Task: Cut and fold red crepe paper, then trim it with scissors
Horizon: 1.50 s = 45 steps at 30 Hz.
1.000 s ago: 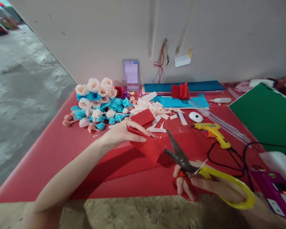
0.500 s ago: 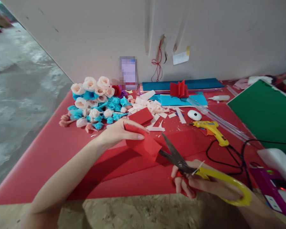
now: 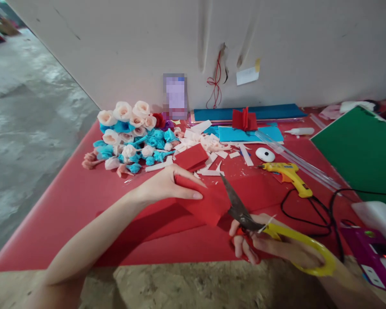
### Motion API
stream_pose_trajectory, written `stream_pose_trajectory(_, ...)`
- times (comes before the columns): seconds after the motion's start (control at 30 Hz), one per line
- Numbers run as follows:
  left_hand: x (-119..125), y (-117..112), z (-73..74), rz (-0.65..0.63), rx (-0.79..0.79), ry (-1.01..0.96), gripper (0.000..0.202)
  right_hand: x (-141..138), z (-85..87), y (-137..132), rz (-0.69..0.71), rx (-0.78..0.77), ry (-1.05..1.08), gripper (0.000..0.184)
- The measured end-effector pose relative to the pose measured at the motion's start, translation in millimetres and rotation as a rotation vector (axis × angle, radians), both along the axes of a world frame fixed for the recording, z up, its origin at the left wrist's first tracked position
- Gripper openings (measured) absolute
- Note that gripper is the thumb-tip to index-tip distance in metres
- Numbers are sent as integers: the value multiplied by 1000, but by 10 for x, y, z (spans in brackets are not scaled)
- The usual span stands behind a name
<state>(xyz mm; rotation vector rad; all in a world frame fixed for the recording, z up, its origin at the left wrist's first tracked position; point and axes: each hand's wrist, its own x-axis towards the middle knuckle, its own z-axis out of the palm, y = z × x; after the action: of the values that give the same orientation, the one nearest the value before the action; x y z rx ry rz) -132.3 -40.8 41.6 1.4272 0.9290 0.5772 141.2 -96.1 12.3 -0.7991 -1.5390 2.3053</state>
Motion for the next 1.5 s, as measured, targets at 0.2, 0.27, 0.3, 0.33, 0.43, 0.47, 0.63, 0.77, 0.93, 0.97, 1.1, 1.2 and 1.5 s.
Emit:
stream_pose_trajectory(0.2,15,4,-81,89,-40,-58,11,42,67,8,-36,10,-18,37)
stream_pose_trajectory(0.27,10,7,-90,124,-41,-59,10,52,90,14,-32,19,-25,37)
stream_pose_trajectory(0.3,7,8,-88,133,-39,-57,9,54,95,17,-32,22,-23,37)
stream_pose_trajectory(0.33,5,9,-83,134,-35,-55,9,53,94,21,-31,23,-18,38)
stream_pose_trajectory(0.43,-5,14,-55,114,-11,-51,6,44,67,31,-33,29,5,38)
stream_pose_trajectory(0.47,-9,17,-45,103,-4,-48,5,40,53,31,-35,34,13,36)
stream_pose_trajectory(0.63,-48,36,-29,64,9,-27,7,21,-7,4,-73,52,81,35)
stream_pose_trajectory(0.77,-83,50,-47,73,-12,-23,9,20,-81,-38,-84,19,94,36)
stream_pose_trajectory(0.93,-94,54,-44,70,-18,-48,10,34,-201,-71,-89,-52,102,31)
stream_pose_trajectory(0.97,-93,54,-40,72,-20,-52,11,36,-210,-71,-86,-63,96,29)
stream_pose_trajectory(1.1,-99,56,-33,61,-49,-67,12,41,-194,-64,-43,-96,120,23)
stream_pose_trajectory(1.2,-108,59,-38,36,-68,-60,12,33,-166,-72,-34,-120,165,24)
stream_pose_trajectory(1.5,-91,46,-29,22,-59,-34,10,14,-187,-75,16,-116,165,33)
